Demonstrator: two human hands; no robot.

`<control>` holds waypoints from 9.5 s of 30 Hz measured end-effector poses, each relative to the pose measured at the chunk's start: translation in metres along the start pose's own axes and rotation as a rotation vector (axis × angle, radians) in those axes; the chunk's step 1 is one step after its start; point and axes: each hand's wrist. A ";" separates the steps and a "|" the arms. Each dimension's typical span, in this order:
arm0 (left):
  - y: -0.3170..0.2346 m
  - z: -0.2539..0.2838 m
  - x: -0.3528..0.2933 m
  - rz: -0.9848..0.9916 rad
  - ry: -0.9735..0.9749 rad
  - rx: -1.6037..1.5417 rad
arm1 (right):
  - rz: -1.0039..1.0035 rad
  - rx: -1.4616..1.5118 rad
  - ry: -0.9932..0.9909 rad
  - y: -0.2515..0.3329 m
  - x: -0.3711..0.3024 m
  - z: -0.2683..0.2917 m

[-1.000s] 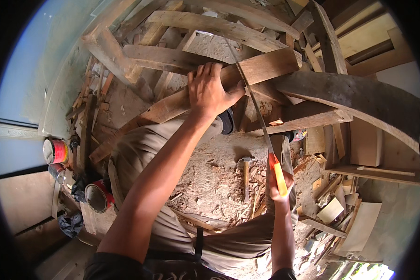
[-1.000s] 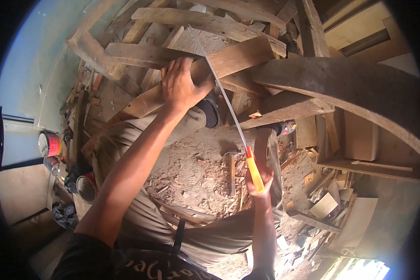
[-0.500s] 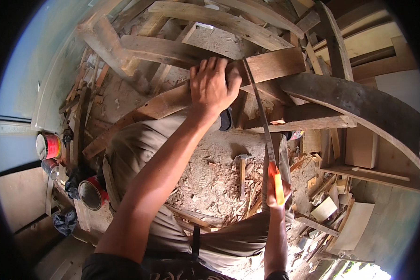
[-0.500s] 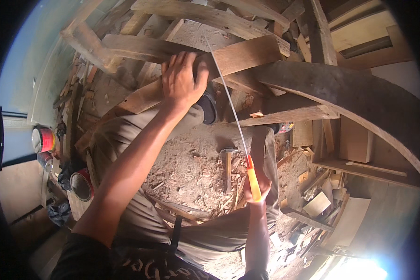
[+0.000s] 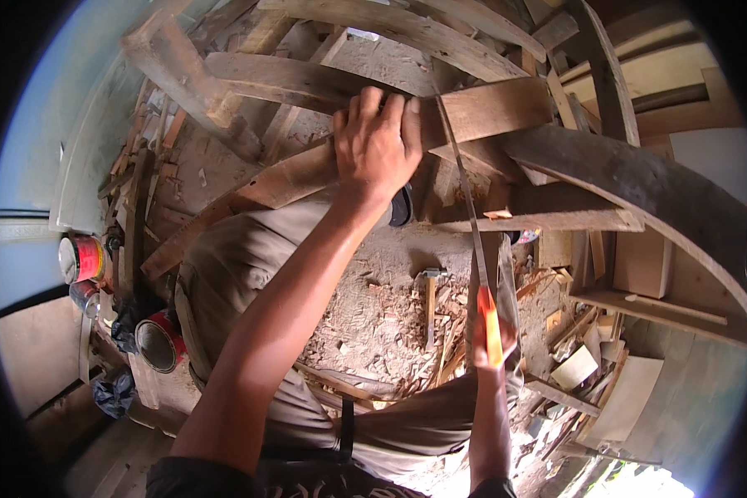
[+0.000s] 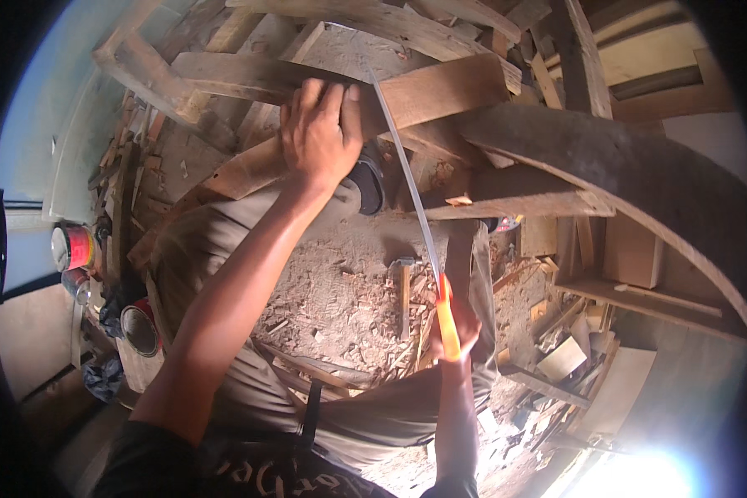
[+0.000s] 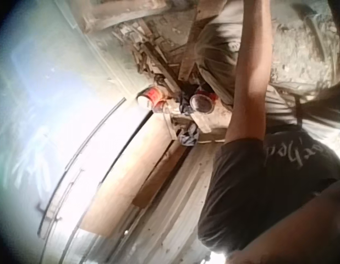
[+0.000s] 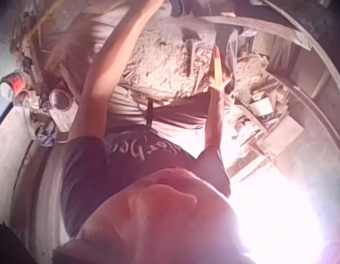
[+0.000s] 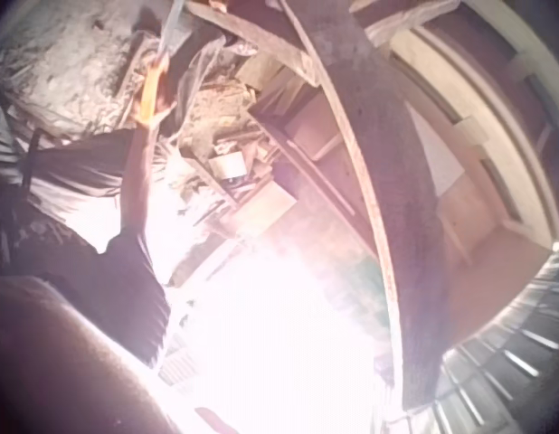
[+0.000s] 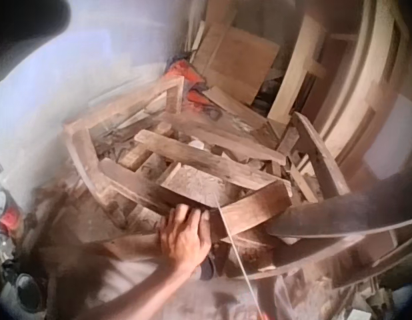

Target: The person sits on the floor and uses a hand saw to cut a wooden plank resting on a wooden frame. They hold the plank with one hand and saw with the other, then reposition the plank to continue cutting.

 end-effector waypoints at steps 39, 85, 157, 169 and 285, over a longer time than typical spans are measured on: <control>-0.006 0.008 -0.002 -0.023 0.068 -0.045 | 0.063 0.335 -0.116 0.042 0.148 -0.052; -0.002 0.005 0.007 -0.004 0.052 -0.032 | 0.124 0.355 -0.038 0.027 0.137 -0.053; 0.018 0.059 0.013 0.133 0.752 -0.080 | -0.045 0.439 -0.044 0.076 0.042 0.035; 0.019 0.043 0.020 0.118 0.789 -0.054 | 0.102 0.473 -0.004 0.031 0.059 0.010; 0.005 0.060 0.028 0.120 0.965 0.112 | 0.095 -0.062 -0.066 0.003 -0.023 0.002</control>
Point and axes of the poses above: each hand's wrist, its own x-axis towards the middle knuckle, its own z-axis out of the back of the hand, y = z × x, and after that the axes turned 8 degrees about x, right-handed
